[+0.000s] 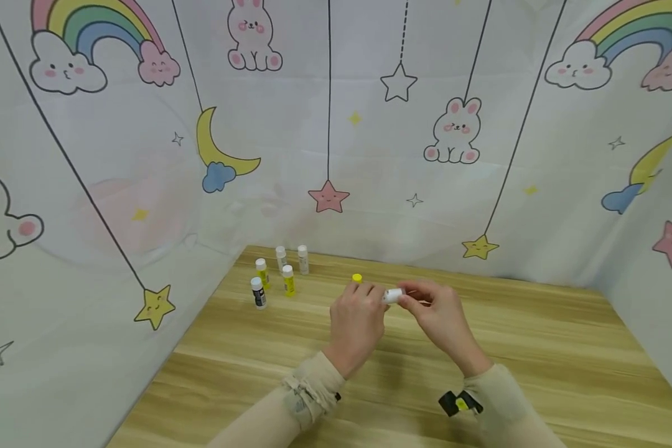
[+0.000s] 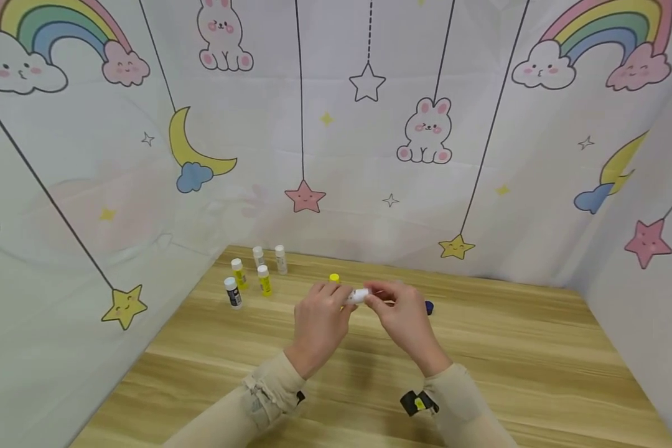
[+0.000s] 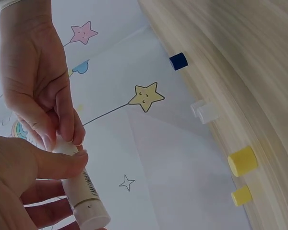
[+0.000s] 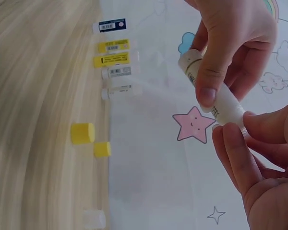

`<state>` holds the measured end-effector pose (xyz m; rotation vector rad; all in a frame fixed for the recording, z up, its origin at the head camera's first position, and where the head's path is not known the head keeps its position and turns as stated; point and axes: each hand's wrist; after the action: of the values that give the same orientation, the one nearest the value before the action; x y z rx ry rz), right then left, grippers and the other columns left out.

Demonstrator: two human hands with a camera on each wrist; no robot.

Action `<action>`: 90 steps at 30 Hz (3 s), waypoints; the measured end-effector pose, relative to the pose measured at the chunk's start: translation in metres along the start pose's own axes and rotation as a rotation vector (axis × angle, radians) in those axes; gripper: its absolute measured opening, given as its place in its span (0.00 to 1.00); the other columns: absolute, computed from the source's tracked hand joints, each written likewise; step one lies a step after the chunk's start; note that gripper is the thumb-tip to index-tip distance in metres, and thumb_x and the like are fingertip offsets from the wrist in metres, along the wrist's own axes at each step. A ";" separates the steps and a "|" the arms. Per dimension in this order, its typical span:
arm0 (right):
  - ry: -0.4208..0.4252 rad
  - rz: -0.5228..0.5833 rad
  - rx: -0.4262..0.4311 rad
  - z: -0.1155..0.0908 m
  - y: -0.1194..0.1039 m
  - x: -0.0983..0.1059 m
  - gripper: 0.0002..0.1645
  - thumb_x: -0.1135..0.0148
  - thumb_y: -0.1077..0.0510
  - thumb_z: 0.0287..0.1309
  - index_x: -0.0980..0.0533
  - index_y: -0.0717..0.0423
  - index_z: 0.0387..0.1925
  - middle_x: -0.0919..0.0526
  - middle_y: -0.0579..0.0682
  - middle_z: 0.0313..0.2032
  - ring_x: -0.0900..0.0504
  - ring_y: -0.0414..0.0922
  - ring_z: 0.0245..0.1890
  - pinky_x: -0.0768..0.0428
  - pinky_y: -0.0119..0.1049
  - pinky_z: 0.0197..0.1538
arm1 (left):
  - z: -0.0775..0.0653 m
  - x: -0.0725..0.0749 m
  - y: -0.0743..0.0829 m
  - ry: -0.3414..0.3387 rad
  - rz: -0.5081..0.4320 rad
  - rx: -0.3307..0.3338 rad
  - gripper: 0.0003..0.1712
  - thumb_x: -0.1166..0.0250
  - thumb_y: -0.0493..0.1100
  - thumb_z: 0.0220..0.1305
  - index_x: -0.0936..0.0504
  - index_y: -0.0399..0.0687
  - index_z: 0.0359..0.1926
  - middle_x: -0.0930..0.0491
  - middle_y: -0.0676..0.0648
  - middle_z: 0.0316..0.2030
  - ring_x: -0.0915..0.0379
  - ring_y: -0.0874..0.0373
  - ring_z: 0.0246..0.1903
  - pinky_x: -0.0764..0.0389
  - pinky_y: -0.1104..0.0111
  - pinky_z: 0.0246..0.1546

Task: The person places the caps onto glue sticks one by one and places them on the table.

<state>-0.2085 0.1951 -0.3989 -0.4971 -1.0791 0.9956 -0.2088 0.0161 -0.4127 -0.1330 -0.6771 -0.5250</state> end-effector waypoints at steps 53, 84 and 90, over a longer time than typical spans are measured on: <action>-0.017 -0.156 0.000 -0.001 0.006 0.058 0.14 0.32 0.57 0.65 0.16 0.53 0.50 0.15 0.50 0.46 0.14 0.47 0.42 0.16 0.32 0.36 | -0.018 0.006 -0.037 -0.005 -0.185 0.167 0.13 0.27 0.43 0.61 0.13 0.50 0.47 0.16 0.49 0.40 0.19 0.54 0.38 0.18 0.62 0.25; -0.057 -0.379 0.003 -0.020 0.042 0.109 0.16 0.30 0.62 0.61 0.16 0.57 0.51 0.16 0.54 0.46 0.13 0.52 0.38 0.18 0.33 0.30 | -0.024 0.005 -0.080 0.012 -0.117 0.291 0.11 0.27 0.41 0.60 0.12 0.47 0.44 0.17 0.47 0.38 0.20 0.53 0.32 0.22 0.64 0.19; -0.068 -0.411 -0.001 -0.023 0.045 0.117 0.16 0.30 0.63 0.60 0.16 0.59 0.51 0.15 0.55 0.44 0.13 0.52 0.37 0.19 0.33 0.29 | -0.026 0.005 -0.088 0.015 -0.110 0.309 0.11 0.26 0.41 0.60 0.13 0.47 0.45 0.17 0.48 0.37 0.20 0.54 0.31 0.22 0.63 0.20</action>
<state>-0.1927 0.3210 -0.3847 -0.2282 -1.1840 0.6523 -0.2349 -0.0689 -0.4337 0.1989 -0.7454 -0.5194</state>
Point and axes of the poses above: each hand's wrist, its own z-axis towards the middle knuckle, its own x-axis out of the back of the hand, y = z × x
